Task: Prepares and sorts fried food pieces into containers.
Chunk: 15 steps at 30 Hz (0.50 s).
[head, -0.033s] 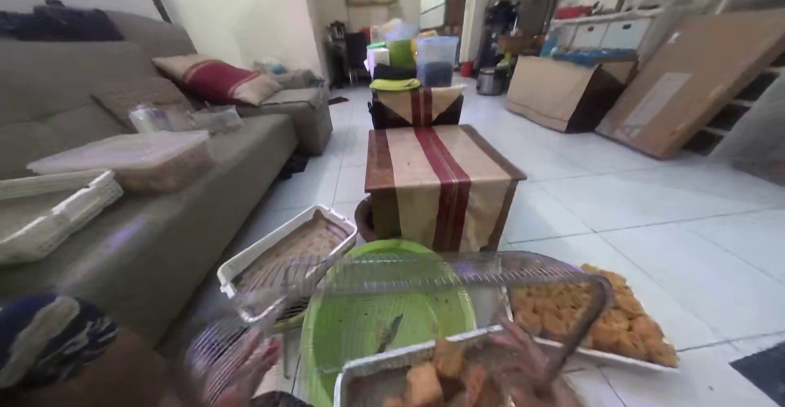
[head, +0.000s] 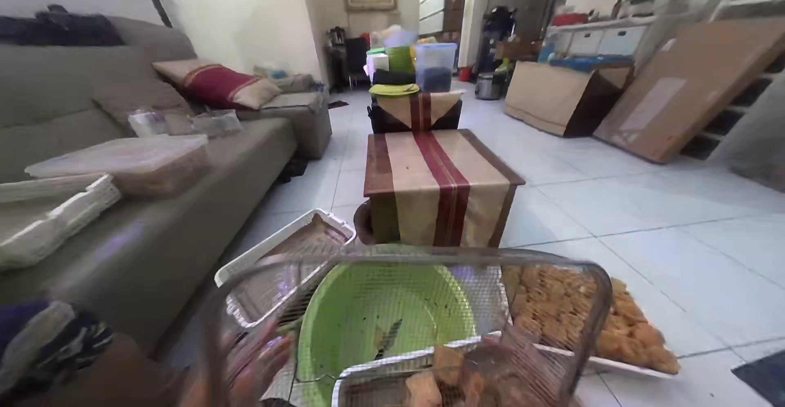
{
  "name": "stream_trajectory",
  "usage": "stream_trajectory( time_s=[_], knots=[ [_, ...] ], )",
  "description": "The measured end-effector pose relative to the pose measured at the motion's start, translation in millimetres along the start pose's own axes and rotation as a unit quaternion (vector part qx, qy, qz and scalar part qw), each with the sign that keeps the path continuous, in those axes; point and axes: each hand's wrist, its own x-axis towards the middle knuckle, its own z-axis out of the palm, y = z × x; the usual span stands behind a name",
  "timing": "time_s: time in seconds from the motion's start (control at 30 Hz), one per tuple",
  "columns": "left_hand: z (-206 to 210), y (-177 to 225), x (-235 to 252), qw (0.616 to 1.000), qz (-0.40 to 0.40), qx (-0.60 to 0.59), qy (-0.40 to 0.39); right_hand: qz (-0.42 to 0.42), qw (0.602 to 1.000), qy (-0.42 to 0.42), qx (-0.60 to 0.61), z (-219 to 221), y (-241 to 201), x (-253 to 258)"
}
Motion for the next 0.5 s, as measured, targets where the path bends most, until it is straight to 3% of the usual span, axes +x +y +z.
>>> stream_trajectory(
  time_s=[0.03, 0.17, 0.3, 0.4, 0.5],
  knots=[
    [5, -9, 8, 0.997, -0.045, -0.053, -0.024, 0.009, 1.0, -0.005, 0.029, -2, -7, 7],
    [40, -35, 51, 0.976, -0.183, -0.105, -0.049, 0.137, 0.979, 0.117, 0.092, -14, -41, 44],
    [63, -43, 84, 0.944, -0.255, -0.206, -0.046, 0.176, 0.96, 0.151, 0.159, -48, -43, 94],
    [56, -68, 83, 0.957, -0.243, -0.156, -0.028, 0.203, 0.935, 0.232, 0.178, -65, -57, 145],
    [28, -125, 56, 0.955, -0.294, -0.031, 0.016, 0.212, 0.906, 0.305, 0.204, -75, -68, 209]
  ],
)
